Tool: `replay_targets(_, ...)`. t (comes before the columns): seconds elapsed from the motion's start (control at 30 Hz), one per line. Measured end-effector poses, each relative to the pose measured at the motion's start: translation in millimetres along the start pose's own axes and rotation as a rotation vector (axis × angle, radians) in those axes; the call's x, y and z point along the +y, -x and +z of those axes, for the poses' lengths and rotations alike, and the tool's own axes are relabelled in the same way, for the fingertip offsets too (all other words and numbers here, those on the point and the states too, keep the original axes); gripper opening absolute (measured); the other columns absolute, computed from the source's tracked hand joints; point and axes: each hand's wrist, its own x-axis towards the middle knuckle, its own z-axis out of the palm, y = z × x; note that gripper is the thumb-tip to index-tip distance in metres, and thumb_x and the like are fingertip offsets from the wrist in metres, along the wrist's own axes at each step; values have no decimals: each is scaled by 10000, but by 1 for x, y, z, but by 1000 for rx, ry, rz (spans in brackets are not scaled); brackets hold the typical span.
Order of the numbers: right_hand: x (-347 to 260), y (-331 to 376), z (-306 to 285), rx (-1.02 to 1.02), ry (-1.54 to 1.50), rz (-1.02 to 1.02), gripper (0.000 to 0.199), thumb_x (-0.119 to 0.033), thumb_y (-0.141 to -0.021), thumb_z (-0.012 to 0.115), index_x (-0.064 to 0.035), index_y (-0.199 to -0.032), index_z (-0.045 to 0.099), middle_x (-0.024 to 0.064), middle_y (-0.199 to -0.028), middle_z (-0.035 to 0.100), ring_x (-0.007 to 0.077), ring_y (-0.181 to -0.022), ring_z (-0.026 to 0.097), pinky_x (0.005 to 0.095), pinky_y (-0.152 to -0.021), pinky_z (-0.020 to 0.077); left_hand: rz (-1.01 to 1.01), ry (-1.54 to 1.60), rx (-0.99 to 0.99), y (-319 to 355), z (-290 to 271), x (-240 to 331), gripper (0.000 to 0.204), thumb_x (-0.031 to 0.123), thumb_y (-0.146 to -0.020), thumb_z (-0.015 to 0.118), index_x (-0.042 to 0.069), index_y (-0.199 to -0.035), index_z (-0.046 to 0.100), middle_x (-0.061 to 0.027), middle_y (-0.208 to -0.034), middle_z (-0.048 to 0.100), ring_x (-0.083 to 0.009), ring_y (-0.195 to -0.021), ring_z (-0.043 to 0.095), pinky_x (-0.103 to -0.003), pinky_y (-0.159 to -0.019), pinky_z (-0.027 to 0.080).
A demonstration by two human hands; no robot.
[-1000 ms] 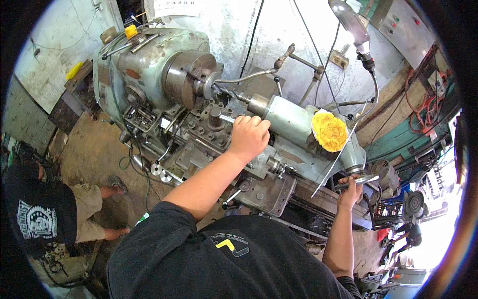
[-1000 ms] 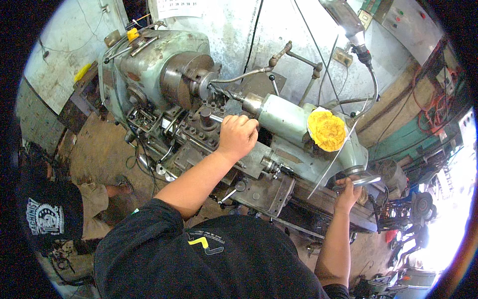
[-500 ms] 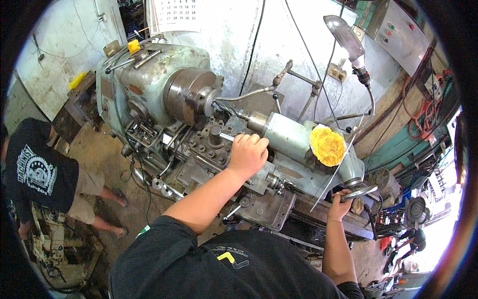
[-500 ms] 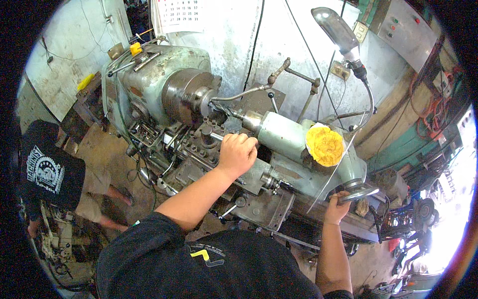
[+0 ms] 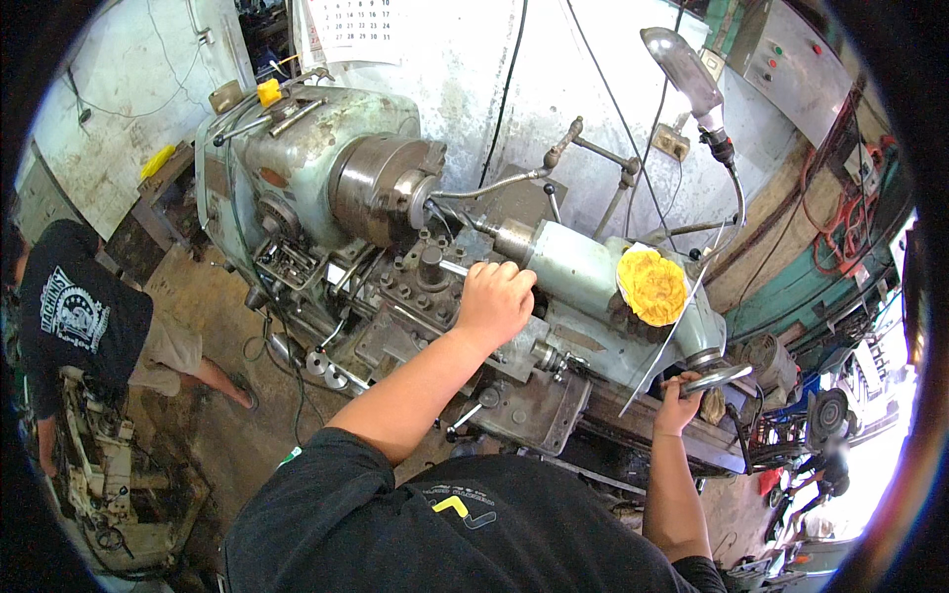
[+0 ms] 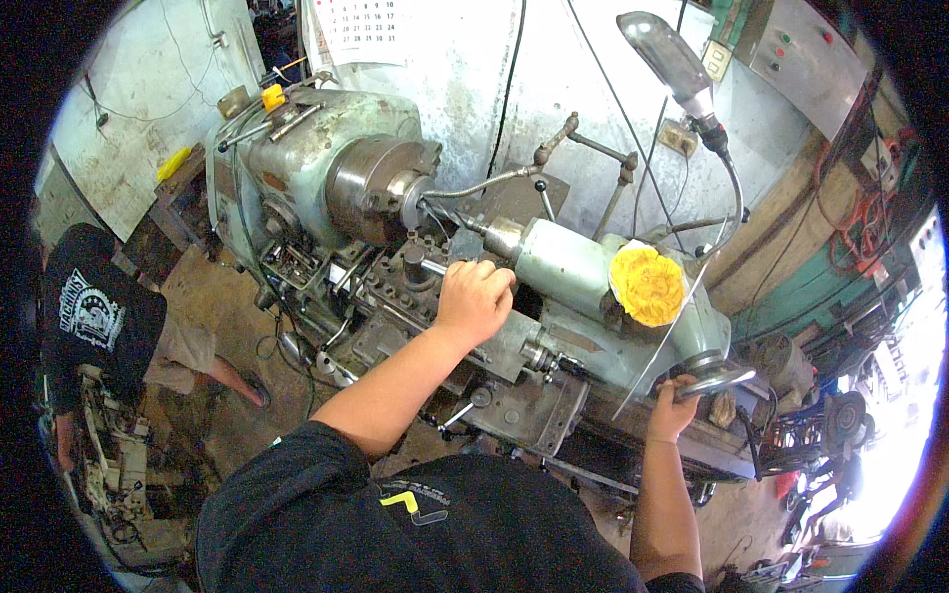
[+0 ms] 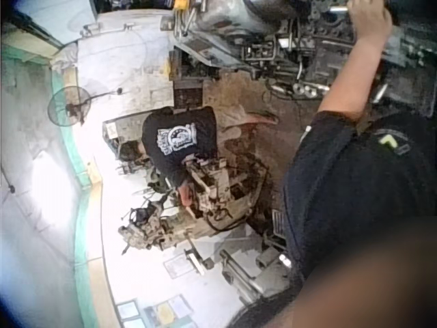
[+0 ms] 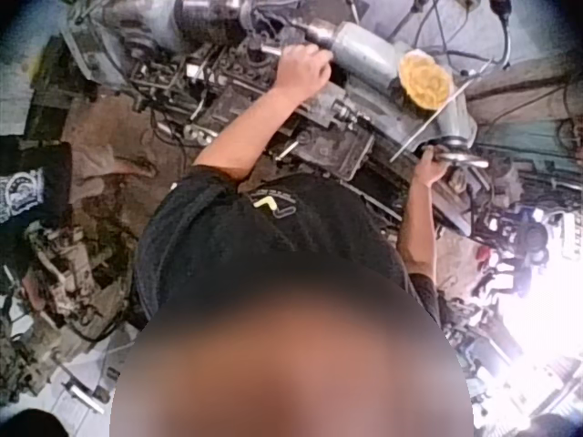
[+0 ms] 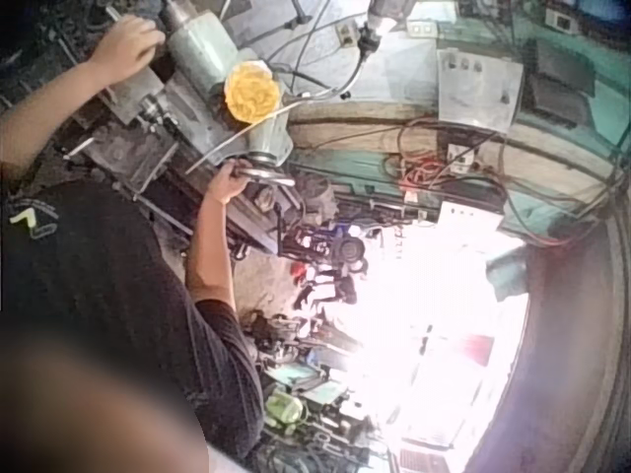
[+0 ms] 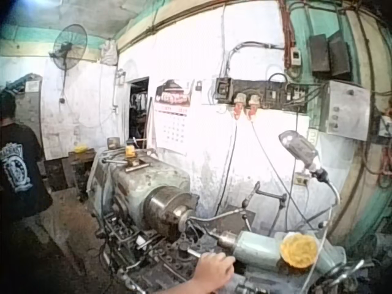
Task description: The person operates a metal lathe, using both hands to adjust the tool post and control the cross-slide while a cylindrical metal workpiece rotates. The person maintains continuous contact with the machine controls throughout the clip.
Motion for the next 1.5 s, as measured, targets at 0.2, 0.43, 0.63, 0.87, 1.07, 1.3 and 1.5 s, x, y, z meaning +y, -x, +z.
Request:
replay_targets(0.2,-4,1,4,6,-20,-20,270,67,-934,629,-46,-1156,523,48,-1012,545,153,-778,600,302,-742,534,-5,8,7,0,1,-1,107,170,-816,703,142,-910,659,-54,-844,611,-285,-847,624,-458,-820,446)
replay_targets(0.43,5,1,1,11,-40,-17,284,51,-935,645,-44,-1177,531,43,-1013,548,145,-807,594,294,-762,526,-8,-6,18,0,3,0,94,169,-815,702,148,-894,654,-51,-836,611,-280,-844,623,-457,-821,447)
replay_targets(0.63,31,0,-11,-73,159,-87,339,15,-909,683,-43,-1217,553,27,-1027,578,149,-844,601,301,-806,524,-14,-15,13,0,3,1,97,162,-812,701,145,-898,660,-55,-840,618,-283,-847,623,-458,-836,452)
replay_targets(0.87,40,0,-28,-174,574,-198,296,-48,-843,730,-35,-1110,602,80,-876,636,228,-830,645,364,-793,534,-9,5,16,-1,2,1,96,151,-814,697,142,-903,664,-63,-849,625,-292,-855,624,-456,-843,456)
replay_targets(1.07,49,-7,-33,-264,703,-216,336,-153,-839,734,-14,-1125,626,168,-947,691,383,-911,677,458,-849,545,-12,-23,36,-2,0,3,91,155,-809,698,137,-893,668,-73,-847,631,-303,-859,636,-470,-831,473)
replay_targets(1.3,4,17,-23,-219,820,-11,563,-308,-895,755,18,-1310,558,285,-1251,628,470,-1186,596,530,-1013,478,2,-79,-18,-4,3,3,119,155,-814,695,121,-928,706,-91,-867,656,-333,-876,645,-489,-791,480)
replay_targets(1.5,-96,-23,-10,408,-51,299,384,-411,-1028,618,-105,-1252,559,27,-1093,569,133,-924,554,312,-751,489,20,-88,38,-1,9,0,94,127,-826,684,119,-919,691,-63,-860,649,-307,-847,632,-467,-801,472)
